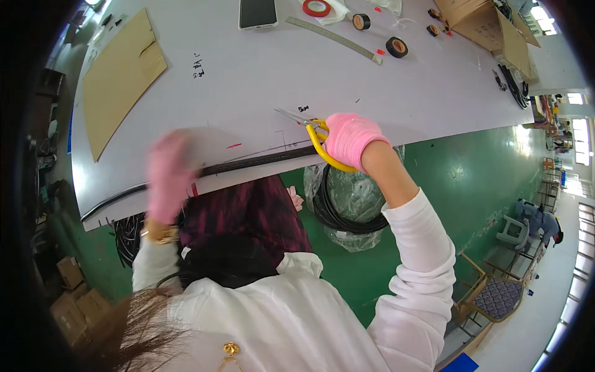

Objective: The person is cutting long black cables into specific lengths using a guide on a white workbench and scissors.

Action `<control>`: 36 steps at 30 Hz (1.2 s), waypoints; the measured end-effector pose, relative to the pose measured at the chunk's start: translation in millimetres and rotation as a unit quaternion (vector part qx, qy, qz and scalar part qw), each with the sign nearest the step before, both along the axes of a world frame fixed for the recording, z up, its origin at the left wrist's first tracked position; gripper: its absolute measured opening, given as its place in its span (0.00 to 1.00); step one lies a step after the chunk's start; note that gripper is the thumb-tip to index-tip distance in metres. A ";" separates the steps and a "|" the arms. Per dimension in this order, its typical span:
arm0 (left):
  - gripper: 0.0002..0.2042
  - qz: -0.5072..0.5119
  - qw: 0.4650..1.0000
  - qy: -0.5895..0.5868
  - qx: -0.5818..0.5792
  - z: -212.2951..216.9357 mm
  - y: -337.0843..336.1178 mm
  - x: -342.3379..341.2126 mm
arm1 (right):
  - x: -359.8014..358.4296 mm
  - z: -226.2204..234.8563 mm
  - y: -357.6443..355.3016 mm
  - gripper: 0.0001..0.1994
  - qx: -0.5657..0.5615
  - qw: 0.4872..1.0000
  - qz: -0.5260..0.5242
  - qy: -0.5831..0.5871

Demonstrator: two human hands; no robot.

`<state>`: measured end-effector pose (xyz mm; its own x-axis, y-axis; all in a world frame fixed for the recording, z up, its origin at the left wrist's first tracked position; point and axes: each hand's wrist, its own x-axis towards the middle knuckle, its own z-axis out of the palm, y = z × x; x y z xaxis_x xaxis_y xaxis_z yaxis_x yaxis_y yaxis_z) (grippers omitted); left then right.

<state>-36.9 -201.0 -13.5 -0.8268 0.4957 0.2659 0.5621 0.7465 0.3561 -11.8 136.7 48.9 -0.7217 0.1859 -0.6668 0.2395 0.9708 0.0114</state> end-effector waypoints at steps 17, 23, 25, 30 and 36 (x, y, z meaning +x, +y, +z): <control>0.19 -0.020 0.998 -0.062 -0.012 3.8 198.4 42.1 | 7.7 -7.1 11.1 0.18 -0.076 0.996 0.012 0.055; 0.18 -0.006 0.996 -0.085 -0.025 5.4 200.4 41.1 | 25.3 -12.6 19.1 0.16 -0.110 0.985 0.023 0.132; 0.16 -0.035 0.994 -0.103 -0.029 15.8 199.2 38.7 | 41.5 -15.1 26.6 0.13 -0.167 0.963 0.027 0.208; 0.11 -0.105 0.951 -0.289 0.038 37.3 182.2 41.8 | 74.2 -5.4 23.8 0.12 -0.256 0.926 -0.004 0.276; 0.09 -0.092 0.887 -0.441 0.104 52.1 148.0 42.2 | 174.4 -24.2 -21.3 0.06 -0.518 0.547 -0.438 0.491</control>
<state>5.2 -53.0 38.6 -0.6689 0.6600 -0.3421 0.1032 0.5381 0.8365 162.6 115.4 24.7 -0.7633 0.6361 -0.1127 0.0153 -0.1567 -0.9875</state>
